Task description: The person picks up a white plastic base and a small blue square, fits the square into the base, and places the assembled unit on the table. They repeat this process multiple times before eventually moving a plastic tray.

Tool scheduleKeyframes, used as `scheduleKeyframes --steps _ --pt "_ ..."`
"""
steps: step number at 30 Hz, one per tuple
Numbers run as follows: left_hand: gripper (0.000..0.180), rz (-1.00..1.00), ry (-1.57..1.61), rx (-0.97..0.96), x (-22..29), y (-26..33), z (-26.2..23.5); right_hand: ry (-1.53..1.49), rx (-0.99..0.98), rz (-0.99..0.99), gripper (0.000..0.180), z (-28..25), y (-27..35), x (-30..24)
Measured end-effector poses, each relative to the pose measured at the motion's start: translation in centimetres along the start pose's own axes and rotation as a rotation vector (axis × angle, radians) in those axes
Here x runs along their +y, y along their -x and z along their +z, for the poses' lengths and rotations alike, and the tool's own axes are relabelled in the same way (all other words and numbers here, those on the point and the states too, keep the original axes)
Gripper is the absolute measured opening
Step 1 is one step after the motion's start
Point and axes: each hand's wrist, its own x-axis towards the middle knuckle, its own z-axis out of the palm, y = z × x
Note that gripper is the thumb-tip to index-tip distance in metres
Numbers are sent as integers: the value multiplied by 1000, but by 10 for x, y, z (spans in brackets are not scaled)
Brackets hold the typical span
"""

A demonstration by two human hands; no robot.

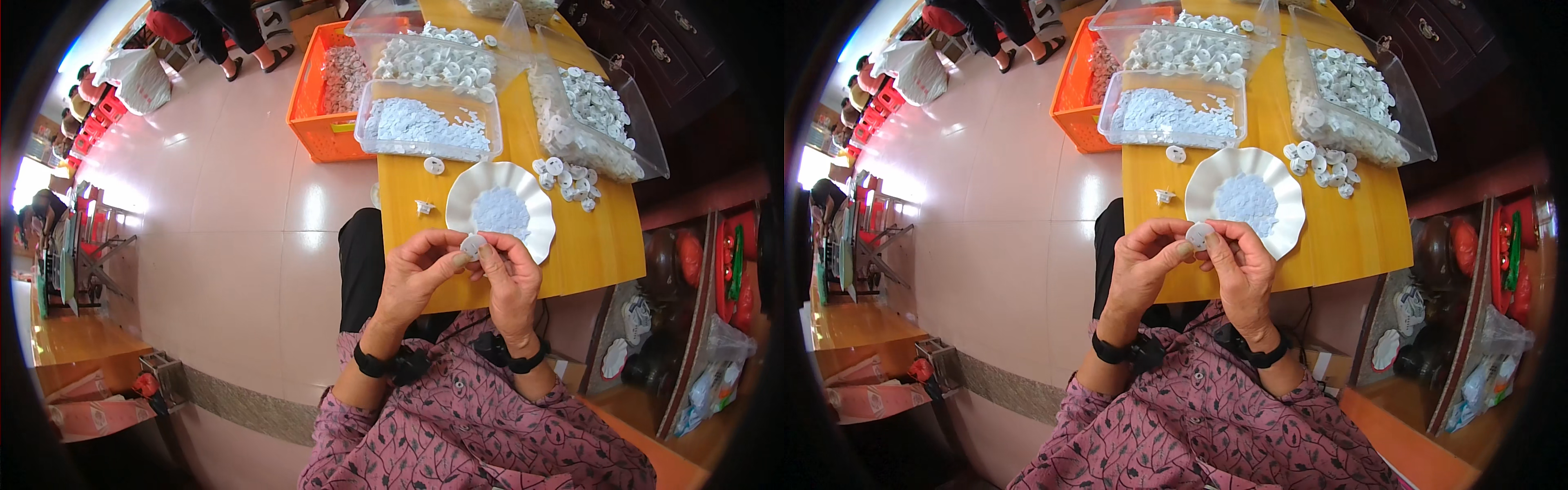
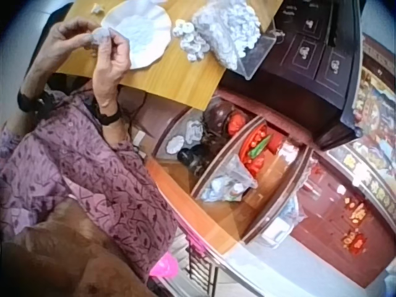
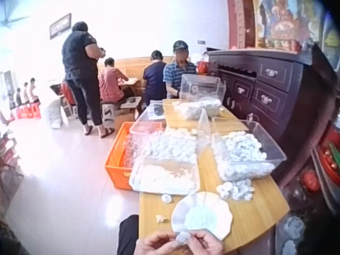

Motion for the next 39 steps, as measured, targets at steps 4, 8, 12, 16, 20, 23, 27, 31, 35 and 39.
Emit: scheduleKeyframes --steps 4,8,12,16,20,23,27,31,35,39 --pt "33 25 56 12 -15 1 -9 -40 22 85 15 3 3 -2" --pt "37 -8 125 -50 -25 1 -15 -28 2 121 14 2 3 0" --pt "37 -32 165 -26 -30 3 -16 32 7 59 12 5 1 1" --pt "34 -21 212 2 -33 3 -13 35 68 -15 10 9 3 7" --pt "33 -29 305 55 -32 3 -10 136 71 -195 10 8 4 11" --pt "34 -25 301 61 -31 3 -10 267 30 -323 10 8 2 11" --pt "34 6 234 47 -29 4 -9 389 18 -359 10 8 1 9" --pt "34 31 184 28 -27 5 -7 460 27 -367 5 7 0 10" --pt "32 18 153 41 -28 5 -8 521 26 -398 6 7 -1 9" --pt "32 17 153 53 -29 5 -7 499 33 -387 7 7 -1 11"
